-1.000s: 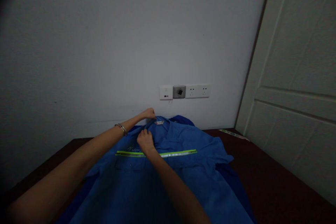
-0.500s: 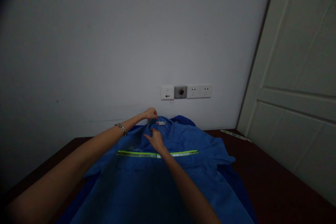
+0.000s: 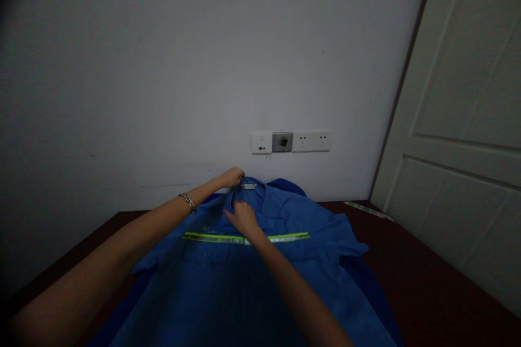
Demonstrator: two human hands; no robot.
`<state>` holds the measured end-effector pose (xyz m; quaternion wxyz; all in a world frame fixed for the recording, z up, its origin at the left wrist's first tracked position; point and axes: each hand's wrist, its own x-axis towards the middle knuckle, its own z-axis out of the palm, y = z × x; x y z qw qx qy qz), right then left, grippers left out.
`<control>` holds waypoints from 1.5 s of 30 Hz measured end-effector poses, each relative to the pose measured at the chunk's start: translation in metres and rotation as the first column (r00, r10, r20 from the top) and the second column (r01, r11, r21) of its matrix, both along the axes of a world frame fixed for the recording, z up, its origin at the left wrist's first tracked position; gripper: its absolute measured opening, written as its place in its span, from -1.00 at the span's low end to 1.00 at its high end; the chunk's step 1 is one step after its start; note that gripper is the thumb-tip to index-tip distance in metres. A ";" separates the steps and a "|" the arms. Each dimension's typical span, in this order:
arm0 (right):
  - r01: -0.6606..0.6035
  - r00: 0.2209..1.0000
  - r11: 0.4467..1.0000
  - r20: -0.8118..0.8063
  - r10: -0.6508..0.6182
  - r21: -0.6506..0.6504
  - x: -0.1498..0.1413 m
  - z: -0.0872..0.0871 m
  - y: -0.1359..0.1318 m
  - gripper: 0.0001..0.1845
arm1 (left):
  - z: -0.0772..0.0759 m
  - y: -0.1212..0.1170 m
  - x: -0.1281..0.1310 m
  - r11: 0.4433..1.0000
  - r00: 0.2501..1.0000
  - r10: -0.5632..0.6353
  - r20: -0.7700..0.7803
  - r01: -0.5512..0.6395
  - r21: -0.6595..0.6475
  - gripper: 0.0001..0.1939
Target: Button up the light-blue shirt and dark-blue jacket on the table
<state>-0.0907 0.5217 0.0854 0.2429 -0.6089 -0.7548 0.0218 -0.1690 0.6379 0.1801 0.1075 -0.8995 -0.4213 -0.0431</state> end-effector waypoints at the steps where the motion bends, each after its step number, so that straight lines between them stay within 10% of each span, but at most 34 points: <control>1: 0.027 0.999 0.999 0.026 -0.028 0.044 0.010 0.007 -0.001 -0.75 | -0.001 -0.002 0.000 1.000 1.000 -0.011 -0.015 0.011 0.005 -0.77; 7: 0.280 0.939 0.945 0.155 -0.306 0.169 0.069 0.038 0.014 -0.64 | -0.010 -0.008 -0.001 0.988 0.981 -0.117 -0.153 0.131 0.081 -0.72; 15: 0.264 0.905 0.964 0.354 -0.236 -0.031 0.108 0.056 0.043 -0.71 | -0.031 -0.023 -0.010 0.982 0.989 -0.063 -0.133 0.085 0.168 -0.69; 21: 0.253 0.908 0.966 0.359 -0.216 -0.059 0.122 0.062 0.057 -0.66 | -0.030 -0.021 -0.025 0.972 0.988 0.135 -0.075 -0.147 -0.186 -0.66; 25: 0.238 0.911 0.970 0.358 -0.204 -0.053 0.122 0.061 0.064 -0.66 | -0.020 -0.012 -0.033 0.877 0.969 0.247 -0.020 -0.232 -0.420 -0.62; 36: 0.232 0.890 0.973 0.400 -0.218 0.014 0.105 0.036 0.073 -0.66 | -0.056 0.008 -0.019 0.846 0.860 0.487 0.154 -0.420 -0.328 -0.70; 45: 0.184 0.868 0.983 0.468 -0.165 0.007 0.119 0.019 0.073 -0.65 | -0.076 0.006 -0.028 0.866 0.935 0.355 0.008 -0.326 -0.379 -0.59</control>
